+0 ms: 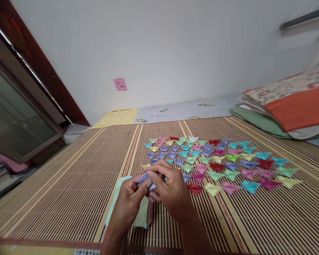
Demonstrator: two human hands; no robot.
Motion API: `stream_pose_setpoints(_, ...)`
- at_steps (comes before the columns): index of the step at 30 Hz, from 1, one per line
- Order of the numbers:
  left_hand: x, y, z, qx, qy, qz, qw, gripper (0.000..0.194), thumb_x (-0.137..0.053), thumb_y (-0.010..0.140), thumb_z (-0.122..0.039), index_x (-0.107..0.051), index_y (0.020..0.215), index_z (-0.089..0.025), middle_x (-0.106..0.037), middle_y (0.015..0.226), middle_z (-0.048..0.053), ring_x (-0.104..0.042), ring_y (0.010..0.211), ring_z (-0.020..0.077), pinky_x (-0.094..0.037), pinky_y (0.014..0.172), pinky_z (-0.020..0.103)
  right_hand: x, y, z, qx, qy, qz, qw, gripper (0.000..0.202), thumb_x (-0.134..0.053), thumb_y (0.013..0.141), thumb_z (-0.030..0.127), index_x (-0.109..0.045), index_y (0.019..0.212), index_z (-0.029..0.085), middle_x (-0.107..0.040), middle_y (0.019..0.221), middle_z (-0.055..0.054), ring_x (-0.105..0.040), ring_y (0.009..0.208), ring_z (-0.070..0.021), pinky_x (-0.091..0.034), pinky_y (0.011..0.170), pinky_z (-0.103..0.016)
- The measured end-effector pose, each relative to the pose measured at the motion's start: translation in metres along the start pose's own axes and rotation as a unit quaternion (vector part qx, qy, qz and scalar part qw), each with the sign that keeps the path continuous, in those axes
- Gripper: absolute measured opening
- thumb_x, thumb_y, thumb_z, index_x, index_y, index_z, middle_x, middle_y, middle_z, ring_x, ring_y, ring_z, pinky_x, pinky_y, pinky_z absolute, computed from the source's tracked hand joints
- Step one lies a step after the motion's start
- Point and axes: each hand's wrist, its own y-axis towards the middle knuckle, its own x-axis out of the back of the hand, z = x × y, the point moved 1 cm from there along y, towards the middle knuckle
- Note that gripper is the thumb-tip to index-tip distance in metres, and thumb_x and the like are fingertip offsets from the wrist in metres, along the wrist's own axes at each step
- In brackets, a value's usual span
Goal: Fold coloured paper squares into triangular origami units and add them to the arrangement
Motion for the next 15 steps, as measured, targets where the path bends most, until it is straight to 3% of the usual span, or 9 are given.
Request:
stream_pose_setpoints(3,0.003,0.000,0.000,0.001,-0.004,0.024,1.000,0.041,-0.069,0.091,-0.052,-0.078,0.101,-0.013,-0.076,0.072,0.008,-0.070,0.057,0.0201,-0.053,0.056,0.027,0.000,0.001,0.000,0.019,-0.007,0.009,1.000,0.021,-0.058,0.098,0.023,-0.078,0.093,0.021,-0.066,0.087,-0.004,-0.064,0.080,-0.0180,-0.049,0.070,-0.031)
stream_pose_setpoints(8,0.009,-0.002,0.002,0.009,0.009,0.047,0.999,0.055,-0.046,0.101,-0.057,-0.077,0.086,-0.014,-0.069,0.066,0.006,-0.063,0.058,0.0182,-0.048,0.059,0.028,0.001,0.002,-0.005,0.013,-0.020,0.040,0.999,0.023,-0.058,0.097,0.021,-0.080,0.094,0.023,-0.064,0.083,-0.003,-0.062,0.079,-0.0182,-0.049,0.072,-0.032)
stream_pose_setpoints(15,0.014,-0.001,0.002,-0.030,0.099,0.037,0.994,0.050,-0.050,0.101,-0.051,-0.057,0.063,-0.018,-0.048,0.066,-0.001,-0.041,0.064,0.0143,-0.035,0.062,0.026,0.004,0.001,-0.007,-0.006,0.005,0.053,0.999,0.021,-0.061,0.094,0.025,-0.082,0.098,0.023,-0.064,0.087,-0.004,-0.063,0.082,-0.0191,-0.050,0.071,-0.033)
